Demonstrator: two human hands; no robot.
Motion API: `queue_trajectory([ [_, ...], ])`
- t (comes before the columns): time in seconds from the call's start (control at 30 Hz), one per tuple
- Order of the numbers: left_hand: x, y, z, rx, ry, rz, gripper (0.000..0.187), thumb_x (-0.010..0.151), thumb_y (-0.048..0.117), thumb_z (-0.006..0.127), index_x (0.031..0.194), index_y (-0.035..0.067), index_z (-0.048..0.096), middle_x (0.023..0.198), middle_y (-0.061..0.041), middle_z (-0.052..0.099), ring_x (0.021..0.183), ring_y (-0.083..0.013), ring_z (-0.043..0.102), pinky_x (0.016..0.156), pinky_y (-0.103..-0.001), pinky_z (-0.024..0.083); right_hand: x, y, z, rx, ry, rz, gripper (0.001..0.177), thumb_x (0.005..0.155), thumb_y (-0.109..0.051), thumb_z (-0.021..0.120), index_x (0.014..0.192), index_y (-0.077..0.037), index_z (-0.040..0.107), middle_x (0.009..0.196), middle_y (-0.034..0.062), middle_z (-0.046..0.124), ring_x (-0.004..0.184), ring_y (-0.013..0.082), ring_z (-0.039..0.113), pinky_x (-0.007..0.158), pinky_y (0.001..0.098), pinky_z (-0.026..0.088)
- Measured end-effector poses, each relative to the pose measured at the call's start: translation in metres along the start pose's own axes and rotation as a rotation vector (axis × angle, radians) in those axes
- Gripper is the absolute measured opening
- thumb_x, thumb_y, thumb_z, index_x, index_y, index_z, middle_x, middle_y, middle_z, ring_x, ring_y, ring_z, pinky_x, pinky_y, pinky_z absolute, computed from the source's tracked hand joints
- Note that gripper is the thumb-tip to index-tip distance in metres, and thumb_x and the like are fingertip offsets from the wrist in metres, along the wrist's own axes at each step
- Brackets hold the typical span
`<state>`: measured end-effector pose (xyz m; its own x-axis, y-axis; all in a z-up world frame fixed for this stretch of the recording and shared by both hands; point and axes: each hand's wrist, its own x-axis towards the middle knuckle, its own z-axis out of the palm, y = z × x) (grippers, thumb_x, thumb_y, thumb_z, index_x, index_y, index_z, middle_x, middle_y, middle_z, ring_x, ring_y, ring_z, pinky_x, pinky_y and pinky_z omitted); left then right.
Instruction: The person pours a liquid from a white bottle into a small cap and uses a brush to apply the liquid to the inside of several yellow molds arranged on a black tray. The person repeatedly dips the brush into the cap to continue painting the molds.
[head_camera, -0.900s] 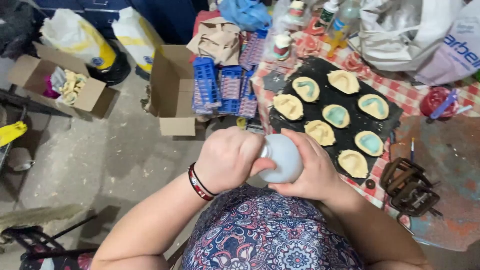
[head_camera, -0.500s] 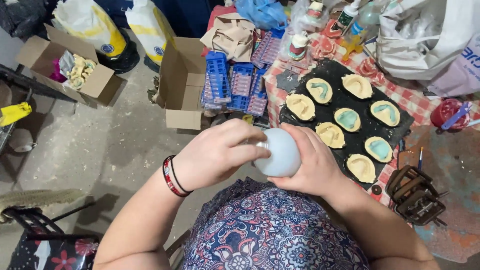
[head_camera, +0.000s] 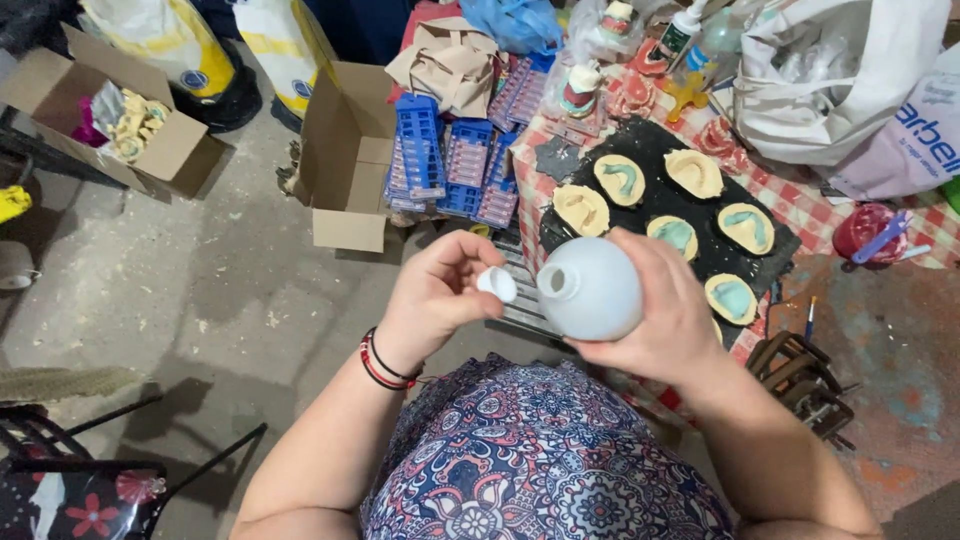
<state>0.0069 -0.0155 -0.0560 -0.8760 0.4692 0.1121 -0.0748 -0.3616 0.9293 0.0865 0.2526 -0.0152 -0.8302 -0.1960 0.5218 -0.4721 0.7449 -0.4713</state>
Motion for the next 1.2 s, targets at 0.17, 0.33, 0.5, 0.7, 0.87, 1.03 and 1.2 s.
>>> queue_trajectory([
  [0.17,-0.004,-0.003,0.033,0.027,-0.026,0.023,0.058,0.062,0.005,0.100,0.110,-0.001,0.067,0.089,-0.006,0.073,0.075,-0.0037,0.068,0.069,-0.017,0.059,0.007,0.008,-0.030,-0.146,0.010,-0.151,0.117,0.047,-0.033,0.102,0.147,0.002,0.052,0.124,0.0237,0.062,0.114,0.0462,0.064,0.104,0.0607,0.051],
  [0.33,-0.001,0.011,0.049,0.164,-0.069,0.095,0.058,0.067,0.014,0.098,0.119,0.002,0.074,0.095,-0.009,0.080,0.079,-0.0037,0.066,0.072,-0.017,0.057,0.016,0.002,-0.054,-0.299,0.009,-0.260,0.112,0.052,-0.041,0.103,0.145,0.000,0.057,0.124,0.0213,0.062,0.112,0.0442,0.064,0.101,0.0592,0.055],
  [0.5,0.000,0.025,0.056,0.457,-0.193,0.211,0.044,0.078,0.030,0.088,0.117,0.013,0.076,0.105,-0.002,0.080,0.088,-0.0088,0.073,0.080,-0.023,0.060,0.013,0.001,-0.078,-0.484,-0.117,-0.350,0.093,0.083,-0.053,0.089,0.147,0.000,0.047,0.133,0.0301,0.061,0.119,0.0482,0.065,0.104,0.0611,0.055],
  [0.7,0.000,0.018,0.061,0.390,-0.225,0.172,0.046,0.081,0.023,0.088,0.123,0.010,0.073,0.093,0.000,0.080,0.084,-0.0036,0.072,0.082,-0.020,0.057,0.013,-0.007,-0.089,-0.538,-0.098,-0.391,0.084,0.090,-0.051,0.085,0.146,0.000,0.049,0.131,0.0292,0.062,0.115,0.0479,0.067,0.099,0.0601,0.058],
  [0.87,-0.001,0.010,0.064,0.175,-0.234,0.038,0.048,0.081,0.013,0.087,0.126,0.006,0.071,0.094,-0.004,0.079,0.087,-0.0074,0.074,0.083,-0.022,0.062,0.015,-0.015,-0.095,-0.558,-0.105,-0.397,0.081,0.092,-0.048,0.084,0.146,0.000,0.048,0.129,0.0307,0.062,0.115,0.0486,0.067,0.098,0.0601,0.058],
  [1.03,0.002,0.005,0.065,0.060,-0.242,-0.003,0.047,0.081,0.009,0.087,0.125,0.006,0.071,0.094,-0.003,0.077,0.084,-0.0079,0.072,0.080,-0.023,0.062,0.014,-0.014,-0.099,-0.594,-0.105,-0.404,0.078,0.095,-0.049,0.079,0.147,0.000,0.048,0.130,0.0307,0.062,0.114,0.0487,0.066,0.098,0.0599,0.058],
  [1.2,0.005,0.003,0.065,0.081,-0.249,-0.013,0.048,0.079,0.010,0.089,0.124,0.008,0.071,0.094,0.000,0.075,0.083,-0.0052,0.069,0.080,-0.022,0.062,0.012,-0.012,-0.103,-0.631,-0.126,-0.392,0.074,0.099,-0.049,0.071,0.152,-0.003,0.047,0.133,0.0296,0.062,0.114,0.0492,0.065,0.098,0.0600,0.057],
])
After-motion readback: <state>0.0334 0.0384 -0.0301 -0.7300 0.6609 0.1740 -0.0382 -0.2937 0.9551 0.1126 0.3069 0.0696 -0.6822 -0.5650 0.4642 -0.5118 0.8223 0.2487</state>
